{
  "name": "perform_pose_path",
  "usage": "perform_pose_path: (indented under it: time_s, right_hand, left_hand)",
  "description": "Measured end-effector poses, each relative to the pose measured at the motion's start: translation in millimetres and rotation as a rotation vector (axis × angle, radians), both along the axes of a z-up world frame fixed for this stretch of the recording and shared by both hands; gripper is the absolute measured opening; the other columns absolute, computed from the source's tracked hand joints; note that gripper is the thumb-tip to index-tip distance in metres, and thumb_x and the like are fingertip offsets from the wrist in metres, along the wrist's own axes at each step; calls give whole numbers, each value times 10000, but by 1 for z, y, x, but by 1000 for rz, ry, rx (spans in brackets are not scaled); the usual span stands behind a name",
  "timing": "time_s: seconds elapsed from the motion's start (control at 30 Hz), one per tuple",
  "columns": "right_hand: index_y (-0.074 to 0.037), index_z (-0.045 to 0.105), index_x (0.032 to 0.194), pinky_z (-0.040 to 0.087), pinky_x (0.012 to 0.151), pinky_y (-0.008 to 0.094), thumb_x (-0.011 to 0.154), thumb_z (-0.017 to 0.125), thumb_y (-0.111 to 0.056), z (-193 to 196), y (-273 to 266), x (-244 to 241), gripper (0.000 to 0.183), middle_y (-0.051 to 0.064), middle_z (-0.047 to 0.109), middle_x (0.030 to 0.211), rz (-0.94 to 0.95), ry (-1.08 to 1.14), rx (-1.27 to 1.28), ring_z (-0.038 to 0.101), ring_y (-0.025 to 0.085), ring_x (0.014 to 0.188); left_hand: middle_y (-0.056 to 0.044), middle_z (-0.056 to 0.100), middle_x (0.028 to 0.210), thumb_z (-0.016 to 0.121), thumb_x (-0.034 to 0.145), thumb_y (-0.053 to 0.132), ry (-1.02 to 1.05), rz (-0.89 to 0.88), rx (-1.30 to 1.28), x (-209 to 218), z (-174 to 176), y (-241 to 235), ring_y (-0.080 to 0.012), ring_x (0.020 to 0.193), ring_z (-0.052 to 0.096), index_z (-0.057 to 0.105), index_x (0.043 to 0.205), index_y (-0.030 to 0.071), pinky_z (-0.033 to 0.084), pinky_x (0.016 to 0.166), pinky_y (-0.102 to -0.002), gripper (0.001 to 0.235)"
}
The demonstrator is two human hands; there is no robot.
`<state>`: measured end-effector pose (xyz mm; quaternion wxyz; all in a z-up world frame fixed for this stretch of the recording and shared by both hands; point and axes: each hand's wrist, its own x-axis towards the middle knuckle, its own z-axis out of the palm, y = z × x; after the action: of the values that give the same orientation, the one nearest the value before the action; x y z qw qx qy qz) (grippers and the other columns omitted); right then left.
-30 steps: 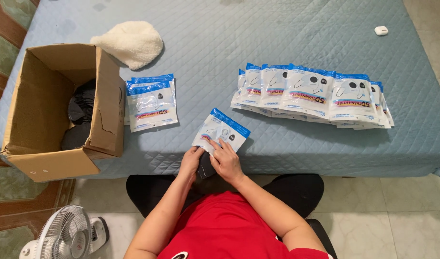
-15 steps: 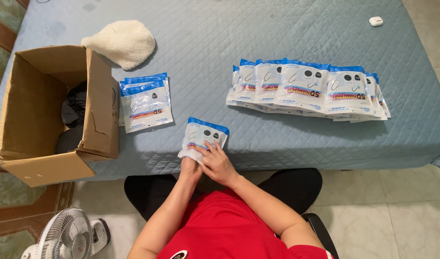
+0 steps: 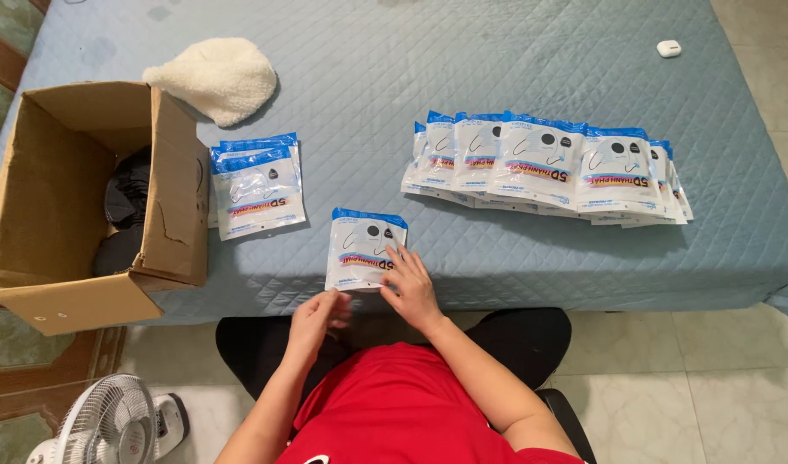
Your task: Packing black face masks into individual plastic sleeves
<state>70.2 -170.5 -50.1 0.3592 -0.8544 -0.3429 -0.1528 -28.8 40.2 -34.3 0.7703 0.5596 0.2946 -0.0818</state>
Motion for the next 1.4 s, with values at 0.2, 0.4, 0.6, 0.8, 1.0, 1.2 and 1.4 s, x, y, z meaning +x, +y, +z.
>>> perform_pose_path:
  time_s: [0.2,0.4,0.6,0.8,1.0,1.2,1.4]
  right_hand:
    - [-211,711,922,292,1194,544,866,770,-306,-9,-7,-5,126,63,518,1563,83,103,36,436,339,1454]
    - [-172,25,1661,152,1275,451,783,837,22,9,-22,-15,1211,270,-76,1685,-55,1163,874,7,378,1560]
    - [23,598,1217,637,778,615,898,794,-78,4,-37,-5,388,259,710,1095,-257,1574,1264,745,472,892]
    - [4,627,1233,672,680,548,874,804,-87,31,-73,26,411,191,739,1079,-229,1297,1135,765,385,814]
    - [-1,597,1182,692,650,495,923,760,-110,112,-165,98,324,132,691,1000,-412,976,1289,758,368,781]
    - [-12,602,1051,719,705,478,951,796,-203,68,-283,186,290,177,687,886,-529,912,1384,784,396,809]
    - [-141,583,951,582,448,193,943,676,-699,34,-310,189,565,66,747,798,-675,994,970,730,114,581]
  left_hand:
    - [-327,315,1506,692,959,484,1,110,-6,27,14,-8,-557,1115,607,324,1511,-79,605,808,-578,870]
    - [-174,696,1016,772,885,20,-60,256,-346,48,6,-38,-303,865,743,594,1204,-98,648,808,-521,384]
    - [-124,721,1086,780,880,81,-84,86,-346,42,32,-76,-252,911,735,593,1244,-36,674,790,-456,426]
    - [-111,721,979,742,928,128,-213,24,-304,40,-20,-55,-184,789,738,543,1297,33,667,725,-363,430]
    - [-242,729,1050,701,941,145,-204,16,-266,27,0,-27,-291,851,765,550,1350,-39,663,761,-408,473]
    - [-242,736,1008,688,951,109,-185,79,-270,20,-5,-16,-298,822,765,588,1310,-22,658,755,-410,395]
    - [-242,734,1005,686,954,116,-206,136,-259,16,-4,-8,-293,821,767,584,1314,-28,659,762,-428,401]
